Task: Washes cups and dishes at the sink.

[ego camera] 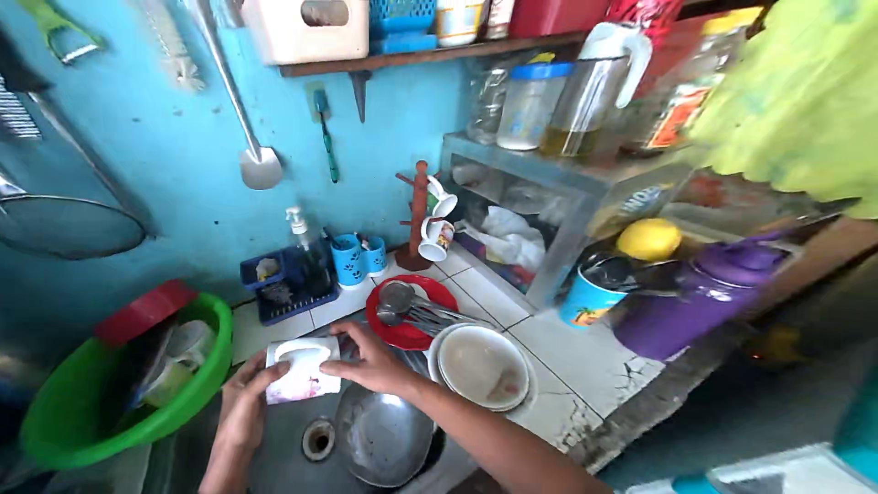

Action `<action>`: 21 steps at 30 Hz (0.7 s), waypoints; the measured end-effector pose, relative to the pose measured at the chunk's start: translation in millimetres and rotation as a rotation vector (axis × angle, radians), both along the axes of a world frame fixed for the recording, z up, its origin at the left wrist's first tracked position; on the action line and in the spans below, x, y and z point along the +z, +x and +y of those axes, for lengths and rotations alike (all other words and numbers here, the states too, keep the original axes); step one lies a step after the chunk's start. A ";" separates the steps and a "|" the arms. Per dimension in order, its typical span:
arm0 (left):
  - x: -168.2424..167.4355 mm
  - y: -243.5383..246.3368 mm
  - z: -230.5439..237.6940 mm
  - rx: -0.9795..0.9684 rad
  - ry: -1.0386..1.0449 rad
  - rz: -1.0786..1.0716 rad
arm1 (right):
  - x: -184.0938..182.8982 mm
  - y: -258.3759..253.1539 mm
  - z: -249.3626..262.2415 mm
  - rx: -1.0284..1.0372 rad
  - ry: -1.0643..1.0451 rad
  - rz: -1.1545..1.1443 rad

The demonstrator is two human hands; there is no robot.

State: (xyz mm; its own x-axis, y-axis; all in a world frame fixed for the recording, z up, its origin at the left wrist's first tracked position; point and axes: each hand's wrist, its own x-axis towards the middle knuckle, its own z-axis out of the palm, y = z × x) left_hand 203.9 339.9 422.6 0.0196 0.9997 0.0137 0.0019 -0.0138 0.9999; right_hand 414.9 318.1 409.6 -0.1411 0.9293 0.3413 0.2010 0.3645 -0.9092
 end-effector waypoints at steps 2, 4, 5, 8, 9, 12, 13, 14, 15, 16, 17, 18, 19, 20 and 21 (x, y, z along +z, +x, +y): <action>0.6 14.4 -0.2 -0.030 -0.101 -0.059 | -1.2 5.4 -11.6 -0.121 -0.039 0.073; 1.4 30.9 4.5 -0.064 -0.164 -0.115 | -1.3 10.3 -22.0 -0.222 -0.026 0.115; 3.8 39.3 6.9 -0.080 -0.184 -0.134 | -1.7 13.4 -25.5 -0.230 -0.031 0.132; 11.7 65.8 15.4 -0.109 -0.253 -0.136 | -3.9 30.2 -27.1 -0.141 -0.056 0.091; 13.5 75.1 19.0 -0.111 -0.272 -0.123 | -1.9 37.7 -26.5 -0.114 -0.076 0.075; 17.9 104.7 28.6 -0.153 -0.307 -0.112 | 11.0 57.3 -22.7 -0.129 -0.187 0.198; 19.3 114.8 32.3 -0.161 -0.321 -0.124 | 15.6 62.7 -20.7 -0.127 -0.225 0.271; 20.5 125.1 36.6 -0.167 -0.336 -0.146 | 19.8 67.6 -18.3 -0.119 -0.258 0.338; 20.4 135.5 41.5 -0.169 -0.344 -0.175 | 22.2 71.9 -15.0 -0.116 -0.273 0.395; 18.6 145.2 46.4 -0.172 -0.341 -0.202 | 22.3 75.7 -10.4 -0.135 -0.262 0.439; 15.2 153.3 51.2 -0.179 -0.319 -0.226 | 21.2 79.2 -3.8 -0.173 -0.237 0.477; 12.9 159.7 54.1 -0.184 -0.288 -0.239 | 20.8 82.8 4.5 -0.222 -0.226 0.521; 13.1 163.4 53.7 -0.193 -0.254 -0.232 | 21.3 86.8 14.7 -0.274 -0.229 0.574; 14.9 163.6 49.3 -0.220 -0.223 -0.213 | 21.7 91.6 26.3 -0.326 -0.241 0.623; 15.9 161.0 40.9 -0.250 -0.182 -0.167 | 20.7 97.6 39.3 -0.379 -0.243 0.652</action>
